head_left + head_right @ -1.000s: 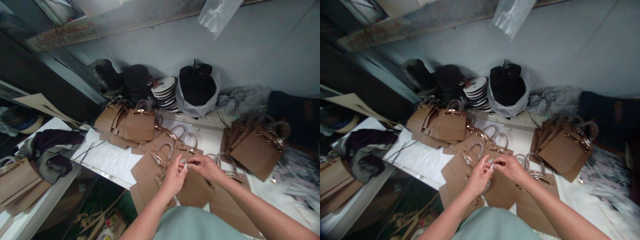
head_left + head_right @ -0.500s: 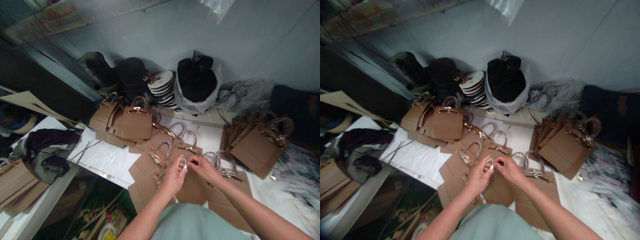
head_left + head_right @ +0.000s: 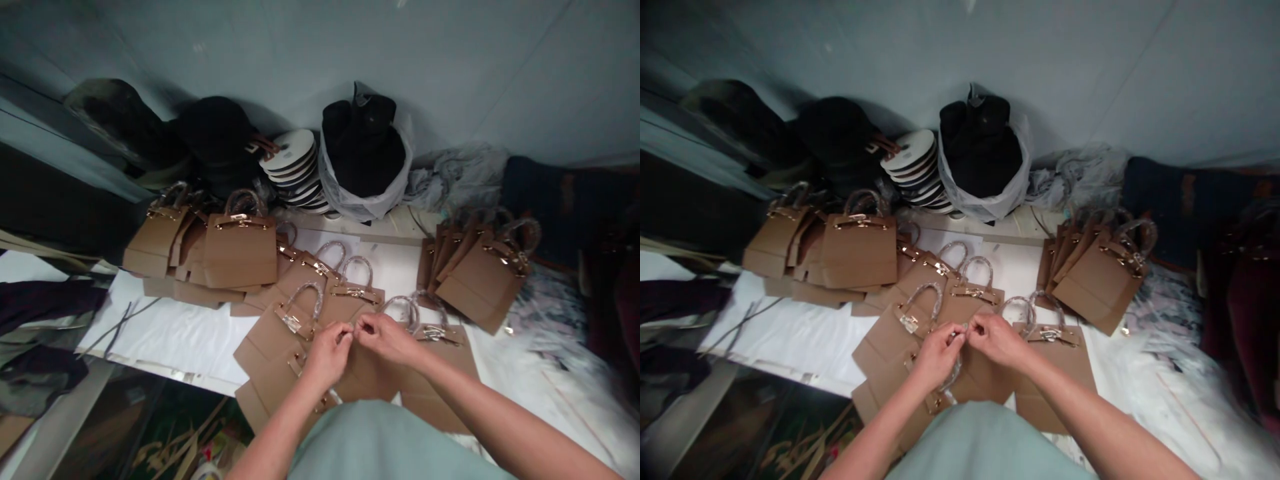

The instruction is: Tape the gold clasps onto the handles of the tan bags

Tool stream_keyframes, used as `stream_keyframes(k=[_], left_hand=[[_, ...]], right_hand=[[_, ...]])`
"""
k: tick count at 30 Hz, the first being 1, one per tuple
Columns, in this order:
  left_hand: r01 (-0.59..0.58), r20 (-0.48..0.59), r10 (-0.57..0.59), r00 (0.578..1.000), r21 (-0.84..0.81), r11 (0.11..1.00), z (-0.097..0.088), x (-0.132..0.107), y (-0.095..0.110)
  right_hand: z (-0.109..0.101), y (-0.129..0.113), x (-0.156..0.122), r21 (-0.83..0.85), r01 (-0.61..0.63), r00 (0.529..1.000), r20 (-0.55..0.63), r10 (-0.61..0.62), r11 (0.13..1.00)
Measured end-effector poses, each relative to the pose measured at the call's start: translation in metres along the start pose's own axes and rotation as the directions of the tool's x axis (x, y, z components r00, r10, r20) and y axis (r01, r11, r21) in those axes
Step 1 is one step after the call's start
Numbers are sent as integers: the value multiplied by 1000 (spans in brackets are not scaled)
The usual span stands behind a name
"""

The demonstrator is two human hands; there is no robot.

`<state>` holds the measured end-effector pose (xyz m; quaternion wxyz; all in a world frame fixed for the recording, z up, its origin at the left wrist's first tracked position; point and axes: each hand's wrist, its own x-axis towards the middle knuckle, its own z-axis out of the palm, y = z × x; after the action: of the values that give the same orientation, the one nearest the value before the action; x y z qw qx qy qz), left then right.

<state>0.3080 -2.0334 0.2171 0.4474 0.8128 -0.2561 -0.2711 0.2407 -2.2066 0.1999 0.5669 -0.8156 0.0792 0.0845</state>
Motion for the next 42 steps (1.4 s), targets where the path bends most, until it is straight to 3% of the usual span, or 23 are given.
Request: stream_keyframes(k=[2, 4, 7, 10, 14, 19, 31, 34, 37, 42], left_hand=[[47, 23, -45, 999, -49, 998, 1, 1, 4], [189, 84, -176, 981, -178, 966, 3, 3, 5], [408, 116, -400, 909, -440, 800, 4, 9, -3], [454, 71, -510, 857, -572, 683, 1, 14, -21], [496, 149, -532, 834, -625, 603, 2, 12, -41], [496, 168, -541, 824, -675, 546, 13, 10, -55], [497, 187, -547, 816, -711, 498, 16, 14, -70], [495, 189, -543, 818, -713, 496, 16, 13, -71], [492, 187, -544, 818, -719, 492, 17, 13, -72], [470, 167, -539, 825, -732, 493, 17, 12, -69]], right_hand=[[-1, 2, 1, 50, -11, 1000, 13, 10, 999], [-5, -1, -1, 98, -14, 1000, 29, 11, 995], [-15, -10, -6, 250, -39, 987, 161, -1, 968], [-27, -9, -2, 377, -94, 973, 230, 5, 922], [-37, 23, 30, 331, -120, 992, 20, 121, 936], [-31, 57, 67, 80, -158, 987, 12, 158, 984], [-22, 55, 75, -184, -210, 975, -118, 190, 960], [-14, 57, 70, -180, -176, 967, -217, 135, 968], [-5, 64, 63, -244, -72, 955, -297, -4, 967], [-4, 71, 54, -490, 91, 969, -159, -192, 867]])
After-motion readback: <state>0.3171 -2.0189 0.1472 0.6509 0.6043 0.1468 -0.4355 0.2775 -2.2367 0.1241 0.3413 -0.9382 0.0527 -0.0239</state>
